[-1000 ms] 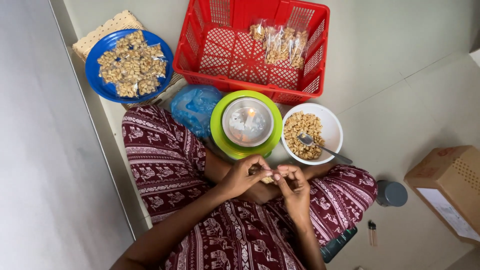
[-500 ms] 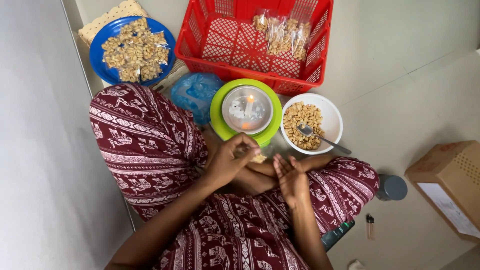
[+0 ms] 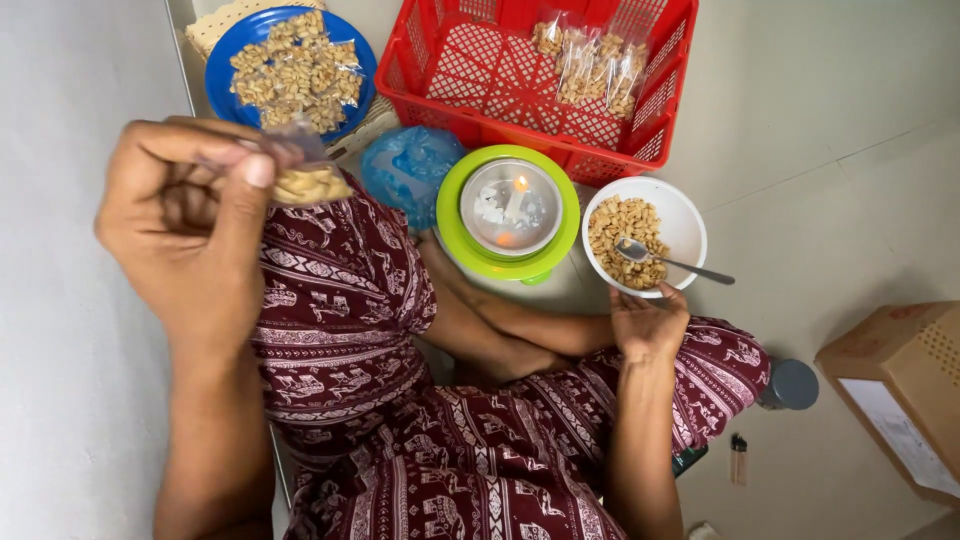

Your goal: Sealing small plastic bags containing snacks by melting the edges over a candle flame and placing them in a basket.

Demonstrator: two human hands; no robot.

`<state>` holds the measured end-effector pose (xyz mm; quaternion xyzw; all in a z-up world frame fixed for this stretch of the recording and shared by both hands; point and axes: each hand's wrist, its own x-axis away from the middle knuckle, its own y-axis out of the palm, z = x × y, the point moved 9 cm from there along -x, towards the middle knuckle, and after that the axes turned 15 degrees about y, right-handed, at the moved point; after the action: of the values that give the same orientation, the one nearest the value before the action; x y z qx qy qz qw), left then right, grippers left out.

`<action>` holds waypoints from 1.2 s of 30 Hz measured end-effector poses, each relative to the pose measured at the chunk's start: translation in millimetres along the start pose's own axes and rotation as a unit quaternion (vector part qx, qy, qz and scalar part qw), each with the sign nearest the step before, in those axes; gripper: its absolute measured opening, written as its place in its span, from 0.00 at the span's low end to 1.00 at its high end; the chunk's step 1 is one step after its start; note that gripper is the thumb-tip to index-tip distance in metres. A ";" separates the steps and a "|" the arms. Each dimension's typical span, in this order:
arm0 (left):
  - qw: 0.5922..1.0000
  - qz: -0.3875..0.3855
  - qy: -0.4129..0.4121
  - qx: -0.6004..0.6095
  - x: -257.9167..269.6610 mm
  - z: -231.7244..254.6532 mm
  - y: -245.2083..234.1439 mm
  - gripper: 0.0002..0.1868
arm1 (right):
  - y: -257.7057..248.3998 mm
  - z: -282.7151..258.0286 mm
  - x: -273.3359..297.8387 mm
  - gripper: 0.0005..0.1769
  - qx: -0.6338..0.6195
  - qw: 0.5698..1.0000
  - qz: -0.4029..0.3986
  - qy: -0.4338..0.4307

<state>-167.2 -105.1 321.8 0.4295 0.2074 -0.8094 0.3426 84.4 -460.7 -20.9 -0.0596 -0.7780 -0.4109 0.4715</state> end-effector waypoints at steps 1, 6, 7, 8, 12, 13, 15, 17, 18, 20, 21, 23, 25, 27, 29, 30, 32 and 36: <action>1.000 0.001 0.000 0.000 1.8 2.0 -2.1 0.07 | 0.9 -3.5 -0.1 0.35 0.001 1.000 -0.001 0.000; 0.992 0.114 -0.032 -0.033 9.2 -5.8 -30.2 0.09 | 0.2 -22.9 9.6 0.32 0.002 0.998 0.017 -0.066; 0.992 0.114 -0.032 -0.033 8.7 -4.3 -29.4 0.09 | 1.4 -12.2 13.9 0.32 0.002 0.998 0.017 -0.066; 0.990 0.133 -0.042 -0.010 9.7 -5.2 -30.8 0.09 | 4.6 -6.1 20.2 0.30 0.023 0.995 0.013 -0.095; 0.989 0.138 -0.055 0.019 9.0 -5.5 -24.7 0.07 | -10.5 73.1 -21.7 0.14 0.212 0.977 -0.037 0.005; 0.989 0.138 -0.055 0.018 8.5 -4.6 -22.6 0.07 | -0.7 85.1 -22.9 0.14 0.212 0.977 -0.037 0.006; 0.990 0.129 -0.055 -0.036 7.4 -0.5 -20.4 0.06 | 4.1 130.2 -28.5 0.17 0.169 0.976 0.016 0.136; 0.991 0.121 -0.055 -0.031 7.0 0.3 -18.5 0.07 | 12.4 139.4 -41.1 0.14 0.173 0.975 0.022 0.141; 0.992 0.113 -0.056 -0.025 5.9 0.4 -16.2 0.07 | 15.6 143.6 -46.8 0.12 0.177 0.973 0.028 0.145; 0.991 0.120 -0.062 -0.022 8.9 -3.7 -18.0 0.07 | 15.2 142.1 -61.1 0.14 0.164 0.979 0.022 0.123; 0.989 0.129 -0.069 -0.022 12.2 -6.4 -21.5 0.08 | 15.3 141.6 -68.5 0.16 0.152 0.983 0.016 0.103; 0.989 0.130 -0.070 -0.017 11.3 -6.9 -19.7 0.08 | 18.8 137.0 -69.2 0.19 0.169 0.980 0.021 0.100; 0.989 0.131 -0.073 -0.013 13.1 -7.9 -20.0 0.08 | 15.2 135.2 -74.9 0.22 0.185 0.978 0.029 0.097; 0.989 0.127 -0.077 -0.018 12.4 -8.6 -18.5 0.08 | 9.3 127.2 -85.6 0.21 0.192 0.978 0.048 0.071; 0.988 0.130 -0.083 -0.017 11.2 -9.2 -15.3 0.08 | 4.5 115.9 -97.1 0.22 0.271 0.958 0.073 0.052; 0.987 0.134 -0.089 -0.016 12.2 -10.6 -15.8 0.08 | 1.8 109.6 -102.6 0.23 0.349 0.931 0.098 0.032; 0.987 0.131 -0.090 -0.013 12.9 -11.7 -14.2 0.08 | 3.7 99.8 -103.5 0.21 0.395 0.909 0.129 0.022; 0.987 0.124 -0.098 -0.010 9.6 -10.1 -5.0 0.07 | -0.4 74.2 -142.7 0.20 0.727 0.666 0.161 -0.048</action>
<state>-169.2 -98.9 308.5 0.3670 0.1263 -0.7967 0.4633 111.7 -367.3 -148.9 0.1584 -0.8297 0.3707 0.3861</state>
